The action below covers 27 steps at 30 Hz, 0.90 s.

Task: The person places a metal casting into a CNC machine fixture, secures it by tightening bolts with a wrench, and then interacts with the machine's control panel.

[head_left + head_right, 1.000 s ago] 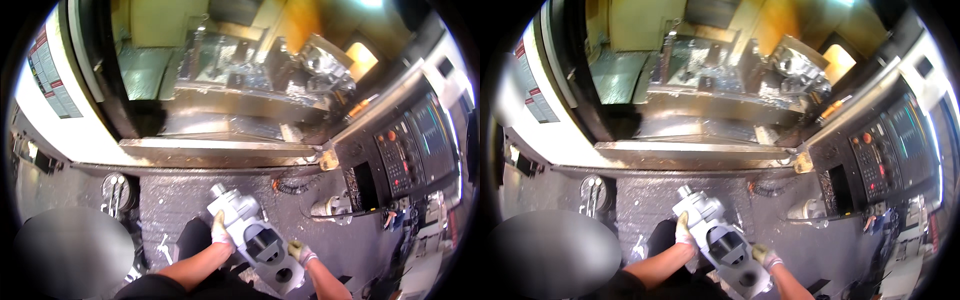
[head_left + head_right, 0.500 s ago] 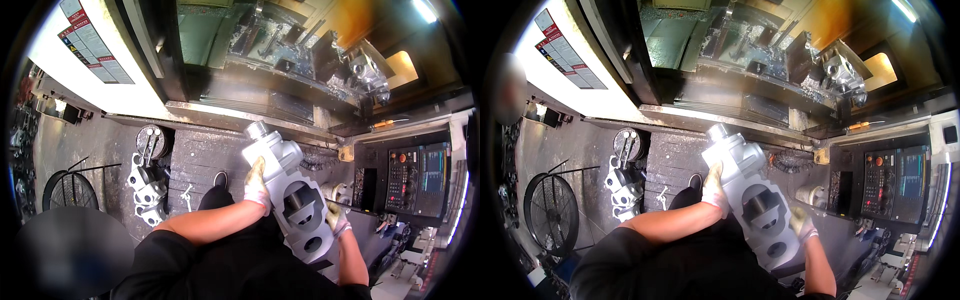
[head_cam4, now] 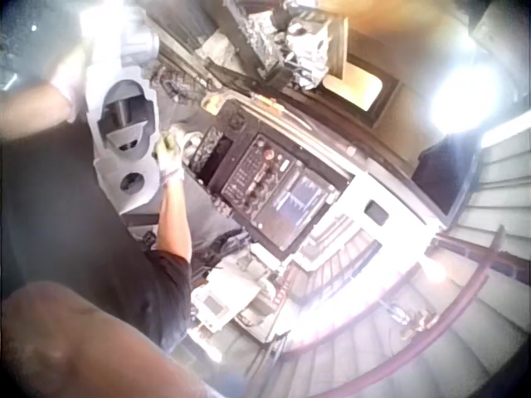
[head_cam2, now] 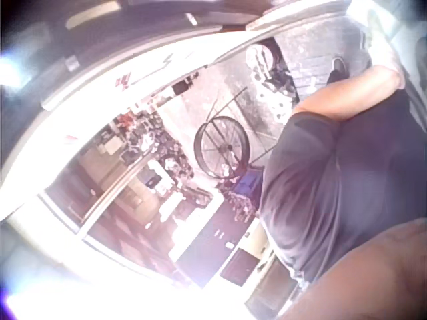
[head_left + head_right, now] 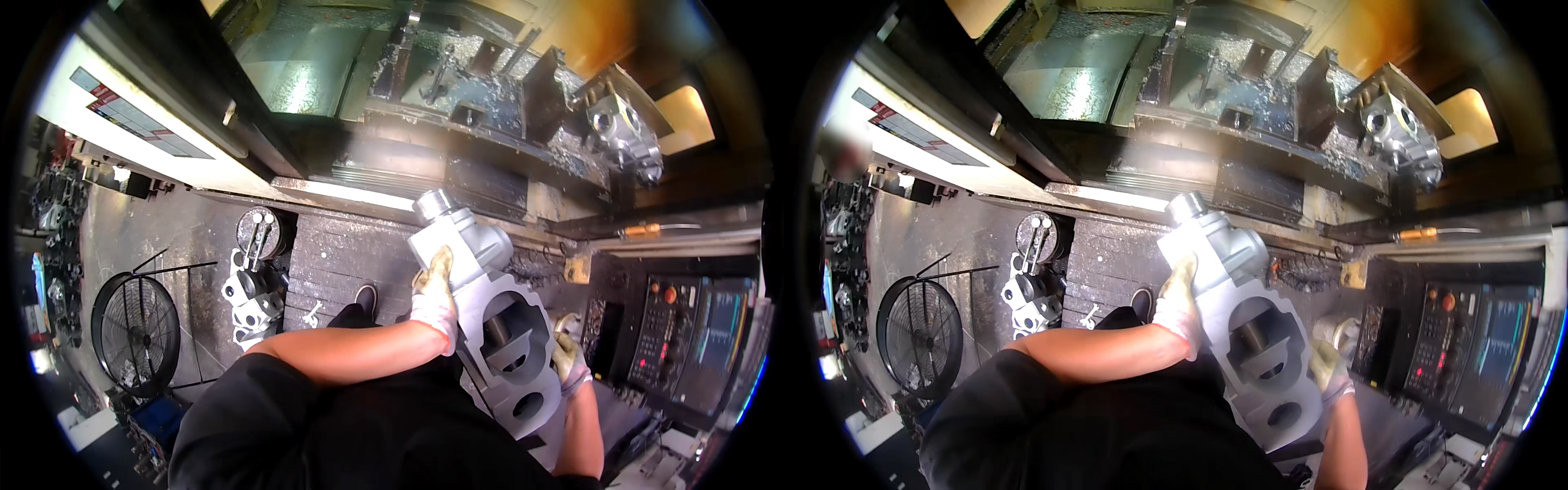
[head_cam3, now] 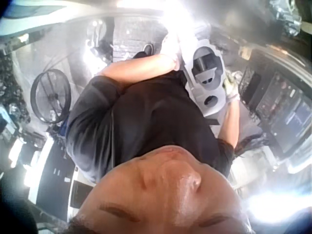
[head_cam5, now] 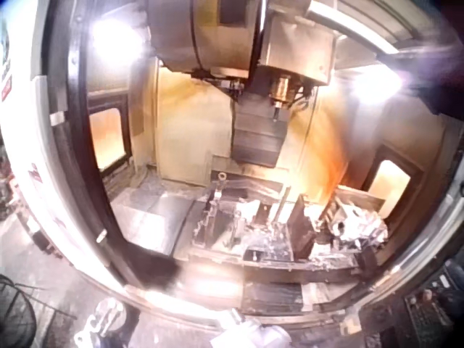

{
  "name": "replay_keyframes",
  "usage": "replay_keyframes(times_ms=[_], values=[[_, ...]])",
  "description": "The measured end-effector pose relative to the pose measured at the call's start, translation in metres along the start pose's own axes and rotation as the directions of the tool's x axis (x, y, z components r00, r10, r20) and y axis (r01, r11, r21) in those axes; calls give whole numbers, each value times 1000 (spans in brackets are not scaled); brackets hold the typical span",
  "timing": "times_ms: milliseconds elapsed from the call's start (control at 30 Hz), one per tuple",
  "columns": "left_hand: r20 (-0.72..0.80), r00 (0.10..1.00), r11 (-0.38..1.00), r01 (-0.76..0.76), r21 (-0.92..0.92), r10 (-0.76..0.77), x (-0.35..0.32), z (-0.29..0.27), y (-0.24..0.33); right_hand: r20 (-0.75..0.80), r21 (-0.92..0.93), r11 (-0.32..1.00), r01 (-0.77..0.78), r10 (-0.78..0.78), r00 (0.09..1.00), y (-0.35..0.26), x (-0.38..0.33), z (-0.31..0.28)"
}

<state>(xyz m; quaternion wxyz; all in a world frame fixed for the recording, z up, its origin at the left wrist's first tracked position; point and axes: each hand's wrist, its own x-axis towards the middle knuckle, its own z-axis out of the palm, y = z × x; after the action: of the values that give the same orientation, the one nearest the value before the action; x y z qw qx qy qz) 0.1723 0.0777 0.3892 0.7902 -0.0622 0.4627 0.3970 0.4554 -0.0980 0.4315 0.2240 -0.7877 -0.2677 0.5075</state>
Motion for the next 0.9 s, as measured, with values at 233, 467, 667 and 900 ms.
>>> replay_keyframes(times_ms=[233, 467, 667, 900], values=[[-90, 982, 976, -147, 163, 163, 85, 113, -16, 1, 3, 998, 57, -57, 998, -22, 91, -74], [98, 987, 985, -112, -129, 125, 113, 204, -10, -27, 14, 999, 33, -33, 999, -102, 139, -138], [323, 944, 968, 13, -251, 71, 116, 270, 44, 5, -121, 960, 253, -255, 967, -162, 189, -175], [440, 885, 893, 67, -445, 152, 132, 299, 107, 91, -145, 977, 158, -146, 985, -275, 238, -160]])
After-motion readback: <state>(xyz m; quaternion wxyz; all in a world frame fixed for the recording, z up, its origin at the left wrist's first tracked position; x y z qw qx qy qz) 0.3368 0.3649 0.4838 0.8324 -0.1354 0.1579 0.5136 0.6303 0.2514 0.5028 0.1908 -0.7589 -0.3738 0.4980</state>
